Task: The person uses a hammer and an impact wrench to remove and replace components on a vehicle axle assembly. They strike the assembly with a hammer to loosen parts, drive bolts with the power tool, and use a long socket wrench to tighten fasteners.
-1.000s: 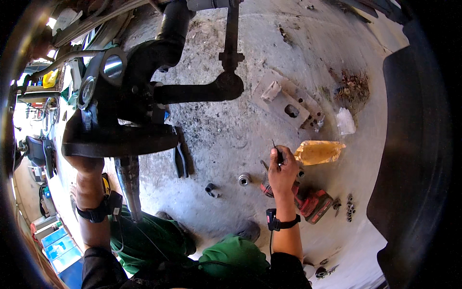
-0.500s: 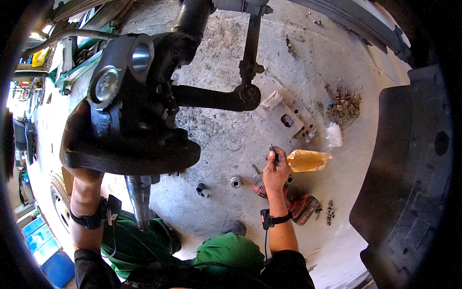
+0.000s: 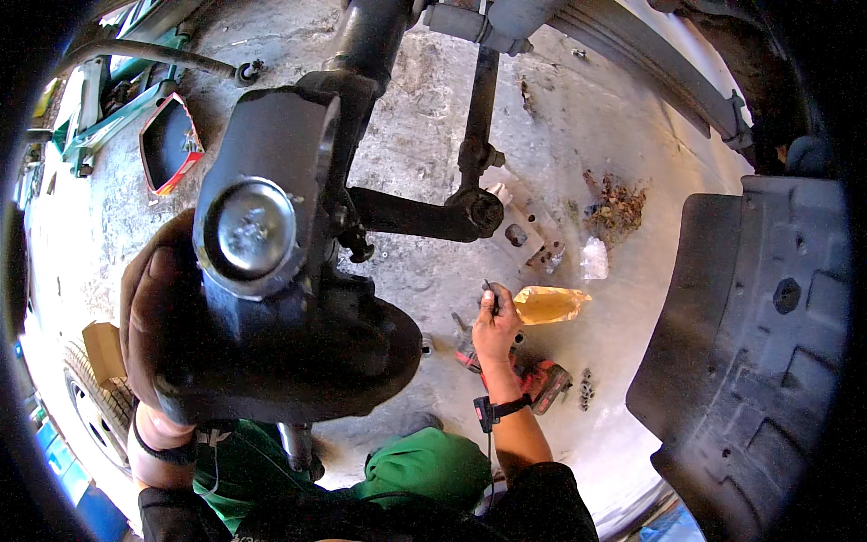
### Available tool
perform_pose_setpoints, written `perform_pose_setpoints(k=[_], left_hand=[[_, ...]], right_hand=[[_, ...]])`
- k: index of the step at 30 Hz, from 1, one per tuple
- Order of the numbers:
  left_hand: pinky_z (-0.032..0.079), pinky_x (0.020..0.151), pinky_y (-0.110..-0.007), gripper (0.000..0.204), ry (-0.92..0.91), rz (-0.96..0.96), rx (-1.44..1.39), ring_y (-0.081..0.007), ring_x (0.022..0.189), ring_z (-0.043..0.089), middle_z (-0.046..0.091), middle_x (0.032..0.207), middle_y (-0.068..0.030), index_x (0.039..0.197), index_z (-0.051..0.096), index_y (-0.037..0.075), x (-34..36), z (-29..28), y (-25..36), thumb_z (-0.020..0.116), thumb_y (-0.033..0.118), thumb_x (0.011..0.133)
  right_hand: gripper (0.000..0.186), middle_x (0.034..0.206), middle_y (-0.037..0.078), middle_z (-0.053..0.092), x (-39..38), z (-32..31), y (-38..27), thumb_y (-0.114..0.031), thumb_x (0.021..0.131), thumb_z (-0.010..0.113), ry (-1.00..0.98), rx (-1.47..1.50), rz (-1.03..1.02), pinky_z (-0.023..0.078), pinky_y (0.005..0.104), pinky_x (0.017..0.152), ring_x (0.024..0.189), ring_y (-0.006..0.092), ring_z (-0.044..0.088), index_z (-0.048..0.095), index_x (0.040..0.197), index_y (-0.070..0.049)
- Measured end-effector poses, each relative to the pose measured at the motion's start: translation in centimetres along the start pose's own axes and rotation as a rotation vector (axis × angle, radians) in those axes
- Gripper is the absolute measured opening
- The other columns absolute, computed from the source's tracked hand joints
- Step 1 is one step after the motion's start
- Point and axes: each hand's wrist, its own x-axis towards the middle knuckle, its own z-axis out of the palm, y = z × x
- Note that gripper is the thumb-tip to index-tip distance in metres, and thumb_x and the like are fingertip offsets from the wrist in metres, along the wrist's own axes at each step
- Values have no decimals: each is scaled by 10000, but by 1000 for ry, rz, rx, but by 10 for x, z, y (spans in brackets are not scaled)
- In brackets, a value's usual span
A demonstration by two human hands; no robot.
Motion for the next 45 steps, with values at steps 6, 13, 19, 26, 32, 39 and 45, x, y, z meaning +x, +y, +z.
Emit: perform_pose_setpoints(k=[6,13,19,26,32,39,45], left_hand=[[422,940,-388,454,-83,72,180,-223,1026,555,584,1096,-154,1212,482,-40,6,-5,-3,382,330,969],[370,678,-272,478,-13,210,255,-133,745,465,554,798,-70,901,584,-49,18,0,4,425,402,912],[395,592,-362,354,7,307,280,-326,639,529,542,698,-160,792,560,-26,21,2,0,402,276,885],[375,949,-384,562,184,270,154,-245,1065,509,522,1170,-160,1221,463,-43,-10,-2,-33,468,425,909],[385,1005,-405,715,217,357,285,-268,1146,509,518,1259,-171,1319,403,-34,-19,-18,-31,537,501,863],[424,974,-407,679,238,466,476,-273,1094,546,553,1215,-175,1297,431,-42,-12,-44,-35,507,486,877],[426,971,-408,669,242,446,526,-271,1089,548,555,1213,-175,1292,434,-44,-12,-53,-30,506,475,876]], right_hand=[[150,709,89,594,-1,5,3,-132,910,539,30,23,-2,456,301,616,634,179,559,591,972,-6],[138,699,99,587,3,6,-25,-135,901,550,12,-114,-81,459,322,615,623,216,556,597,944,-12],[143,703,107,592,1,5,-4,-144,880,579,45,-159,-151,465,325,607,627,214,572,605,929,-12],[166,783,181,607,5,-3,-7,-165,860,593,-16,-148,-76,478,384,633,705,354,595,591,922,-10],[133,837,157,631,8,-12,-10,-119,811,639,44,-24,-112,486,386,681,773,339,609,620,896,-18],[144,833,146,632,4,-13,1,-133,820,646,90,69,-1,486,374,676,764,318,609,626,905,-18],[133,809,132,620,6,-15,3,-127,821,647,96,90,-41,480,365,646,717,305,598,624,906,-28]])
